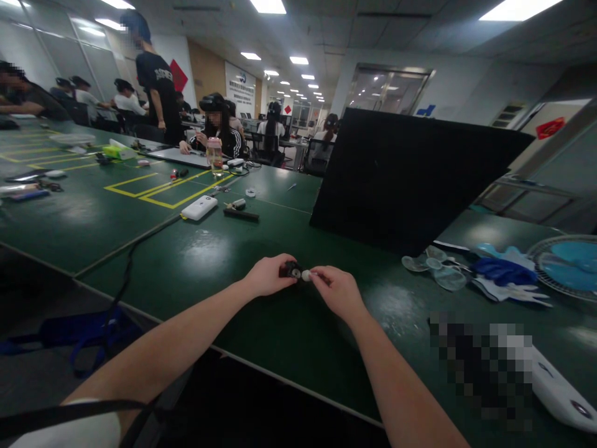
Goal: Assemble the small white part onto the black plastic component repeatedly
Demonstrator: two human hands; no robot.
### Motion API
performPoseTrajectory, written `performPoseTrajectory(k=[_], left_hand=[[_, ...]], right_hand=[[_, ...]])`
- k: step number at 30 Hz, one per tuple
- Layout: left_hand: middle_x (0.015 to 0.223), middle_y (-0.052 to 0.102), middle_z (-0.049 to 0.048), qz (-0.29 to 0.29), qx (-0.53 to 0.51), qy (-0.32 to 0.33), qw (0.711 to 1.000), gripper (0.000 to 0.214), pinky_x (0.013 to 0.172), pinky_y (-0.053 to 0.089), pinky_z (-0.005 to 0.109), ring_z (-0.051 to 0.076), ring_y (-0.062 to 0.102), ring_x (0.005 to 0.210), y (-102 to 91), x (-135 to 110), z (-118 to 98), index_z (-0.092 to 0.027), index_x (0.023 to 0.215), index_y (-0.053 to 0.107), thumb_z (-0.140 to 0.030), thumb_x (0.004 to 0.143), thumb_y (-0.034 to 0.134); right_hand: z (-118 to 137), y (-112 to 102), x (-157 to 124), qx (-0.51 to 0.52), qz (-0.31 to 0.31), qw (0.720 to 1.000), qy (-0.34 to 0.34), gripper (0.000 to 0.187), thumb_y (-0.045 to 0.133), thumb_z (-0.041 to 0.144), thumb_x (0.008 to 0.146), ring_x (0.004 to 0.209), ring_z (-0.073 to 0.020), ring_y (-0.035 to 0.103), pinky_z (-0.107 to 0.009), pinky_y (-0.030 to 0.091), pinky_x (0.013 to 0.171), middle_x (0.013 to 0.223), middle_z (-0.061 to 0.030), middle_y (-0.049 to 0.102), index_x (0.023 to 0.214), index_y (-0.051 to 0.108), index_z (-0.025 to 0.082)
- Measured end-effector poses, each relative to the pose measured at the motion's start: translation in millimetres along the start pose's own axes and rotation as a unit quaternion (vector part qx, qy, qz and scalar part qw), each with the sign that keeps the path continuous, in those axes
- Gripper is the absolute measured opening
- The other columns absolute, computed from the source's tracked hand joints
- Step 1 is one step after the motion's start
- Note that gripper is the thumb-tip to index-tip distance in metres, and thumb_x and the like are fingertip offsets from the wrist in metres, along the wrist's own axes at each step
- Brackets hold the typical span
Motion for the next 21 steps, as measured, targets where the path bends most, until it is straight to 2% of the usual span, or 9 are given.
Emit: performPoseTrajectory(k=[4,6,8,10,13,16,19,21], left_hand=[[0.1,0.075,0.0016,0.012,-0.016,0.01,1.0,0.052,0.078,0.054,0.031,0.019,0.071,0.087,0.3,-1,-2,-0.027,0.128,0.058,-0.04,0.08,0.071],[0.101,0.074,0.002,0.016,-0.023,0.015,0.999,0.052,0.078,0.054,0.032,0.019,0.071,0.087,0.6,-1,-1,-0.027,0.128,0.058,-0.039,0.08,0.071],[0.103,0.074,0.0028,0.019,-0.026,0.018,0.999,0.052,0.079,0.054,0.032,0.02,0.071,0.09,0.7,0,-1,-0.027,0.128,0.058,-0.039,0.08,0.072],[0.106,0.074,0.0037,0.019,-0.023,0.017,0.999,0.052,0.081,0.055,0.033,0.02,0.071,0.092,0.2,0,-1,-0.027,0.128,0.058,-0.039,0.08,0.072],[0.105,0.074,0.0043,0.027,-0.025,0.007,0.999,0.054,0.08,0.055,0.034,0.021,0.071,0.091,-0.8,-1,-2,-0.027,0.13,0.057,-0.037,0.08,0.072],[0.106,0.073,0.0043,0.036,-0.039,0.006,0.999,0.052,0.077,0.056,0.033,0.02,0.071,0.089,-2.8,-2,-3,-0.027,0.129,0.058,-0.036,0.08,0.072],[0.112,0.071,0.0061,0.011,-0.028,0.032,0.999,0.051,0.082,0.056,0.033,0.022,0.069,0.098,-11.6,-4,-1,-0.025,0.124,0.061,-0.037,0.076,0.074],[0.116,0.069,0.0074,-0.015,-0.011,0.026,0.999,0.053,0.086,0.055,0.033,0.023,0.067,0.103,-23.7,-7,9,-0.024,0.123,0.061,-0.036,0.073,0.075]], right_hand=[[-1,7,1,-0.017,0.022,1.0,0.009,0.026,0.052,0.042,0.096,0.078,-0.0163,0.064,-0.03,0.047,0.069,0.093,-0.0016,0.072,0.101,0.073,0.026],[-3,10,2,-0.014,0.034,0.999,0.04,0.03,0.054,0.049,0.094,0.07,-0.0158,0.063,-0.029,0.045,0.063,0.084,-0.0004,0.071,0.095,0.073,0.026],[-7,9,2,-0.005,0.039,0.996,0.077,0.042,0.051,0.059,0.093,0.061,-0.0156,0.059,-0.028,0.04,0.057,0.071,-0.0001,0.067,0.084,0.072,0.023],[-12,5,3,0.013,0.021,0.993,0.112,0.058,0.04,0.067,0.095,0.056,-0.016,0.056,-0.029,0.037,0.054,0.062,-0.0011,0.062,0.072,0.069,0.022],[-23,-5,3,0.037,-0.044,0.984,0.166,0.075,0.02,0.071,0.097,0.054,-0.0174,0.055,-0.031,0.037,0.055,0.056,-0.0032,0.058,0.063,0.065,0.021],[-32,-11,3,0.044,-0.065,0.976,0.203,0.076,0.019,0.075,0.094,0.054,-0.0184,0.055,-0.031,0.039,0.055,0.056,-0.0041,0.057,0.062,0.062,0.022],[-36,-10,3,0.037,-0.04,0.973,0.225,0.07,0.026,0.075,0.093,0.055,-0.0186,0.056,-0.03,0.04,0.053,0.059,-0.0045,0.06,0.064,0.061,0.023],[-36,-7,3,0.026,-0.019,0.974,0.224,0.066,0.031,0.073,0.093,0.055,-0.0184,0.056,-0.03,0.041,0.053,0.06,-0.0044,0.061,0.063,0.06,0.023]])
Point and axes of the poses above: each hand's wrist, its own x-axis towards the middle knuckle, its own y-axis out of the palm, z = x × y, the point moved 3 cm from there along x, towards the middle knuckle
